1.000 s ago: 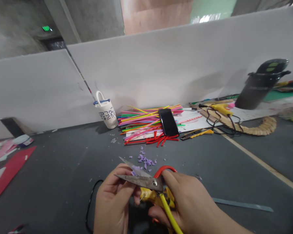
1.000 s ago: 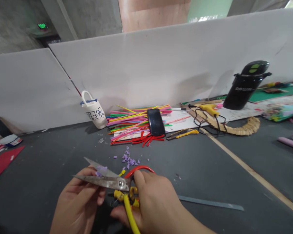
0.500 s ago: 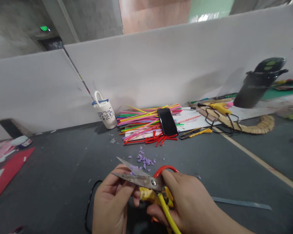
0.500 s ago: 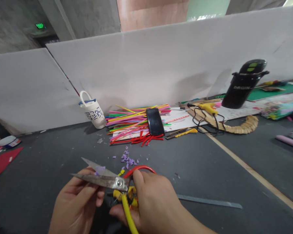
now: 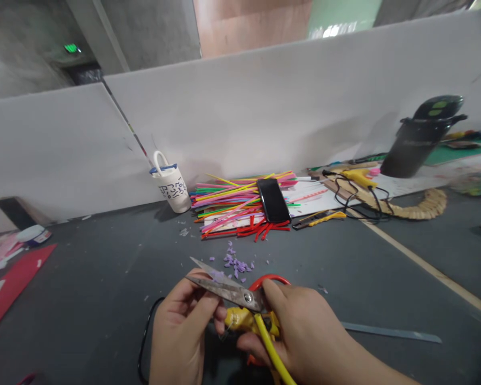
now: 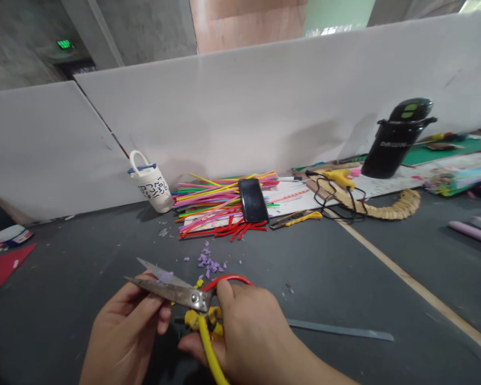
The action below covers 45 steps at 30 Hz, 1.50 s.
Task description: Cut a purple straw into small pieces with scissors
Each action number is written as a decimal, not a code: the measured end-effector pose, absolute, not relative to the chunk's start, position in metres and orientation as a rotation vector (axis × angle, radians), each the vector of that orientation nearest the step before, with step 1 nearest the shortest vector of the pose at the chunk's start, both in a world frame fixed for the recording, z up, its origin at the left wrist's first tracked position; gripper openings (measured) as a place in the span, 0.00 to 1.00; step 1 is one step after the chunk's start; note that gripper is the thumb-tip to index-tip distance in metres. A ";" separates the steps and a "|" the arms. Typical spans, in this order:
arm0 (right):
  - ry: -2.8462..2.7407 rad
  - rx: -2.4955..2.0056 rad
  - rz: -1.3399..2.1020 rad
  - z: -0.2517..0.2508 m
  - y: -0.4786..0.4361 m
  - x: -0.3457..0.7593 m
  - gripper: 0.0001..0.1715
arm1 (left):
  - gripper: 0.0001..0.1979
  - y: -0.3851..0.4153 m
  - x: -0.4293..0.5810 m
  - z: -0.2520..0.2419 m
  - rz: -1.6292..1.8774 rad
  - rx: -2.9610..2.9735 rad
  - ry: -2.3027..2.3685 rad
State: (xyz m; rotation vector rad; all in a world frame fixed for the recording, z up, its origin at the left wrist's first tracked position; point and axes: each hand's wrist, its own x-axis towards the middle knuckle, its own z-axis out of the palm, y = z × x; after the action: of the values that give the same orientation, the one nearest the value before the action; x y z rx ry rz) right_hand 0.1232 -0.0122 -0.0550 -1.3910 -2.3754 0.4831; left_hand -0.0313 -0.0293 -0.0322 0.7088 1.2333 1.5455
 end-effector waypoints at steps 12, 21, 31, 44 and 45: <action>-2.382 -1.426 0.407 -0.059 -0.013 0.122 0.30 | 0.04 -0.029 -0.032 -0.032 1.540 0.689 1.218; -2.330 -1.458 0.651 -0.045 -0.003 0.126 0.21 | 0.04 -0.029 -0.035 -0.033 1.489 0.719 1.181; -2.359 -1.390 0.493 -0.053 -0.009 0.125 0.27 | 0.04 -0.029 -0.036 -0.034 1.558 0.762 1.214; -2.347 -1.377 0.439 -0.061 -0.013 0.123 0.28 | 0.05 -0.031 -0.028 -0.031 1.568 0.774 1.379; -2.348 -1.376 0.436 -0.061 -0.013 0.123 0.28 | 0.05 -0.031 -0.028 -0.031 1.571 0.770 1.377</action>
State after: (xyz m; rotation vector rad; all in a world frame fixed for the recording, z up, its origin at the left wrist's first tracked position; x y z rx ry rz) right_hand 0.1230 -0.0128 -0.0608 -1.3764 -2.3480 0.4363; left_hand -0.0276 -0.0310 -0.0311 0.7696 1.3775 1.5707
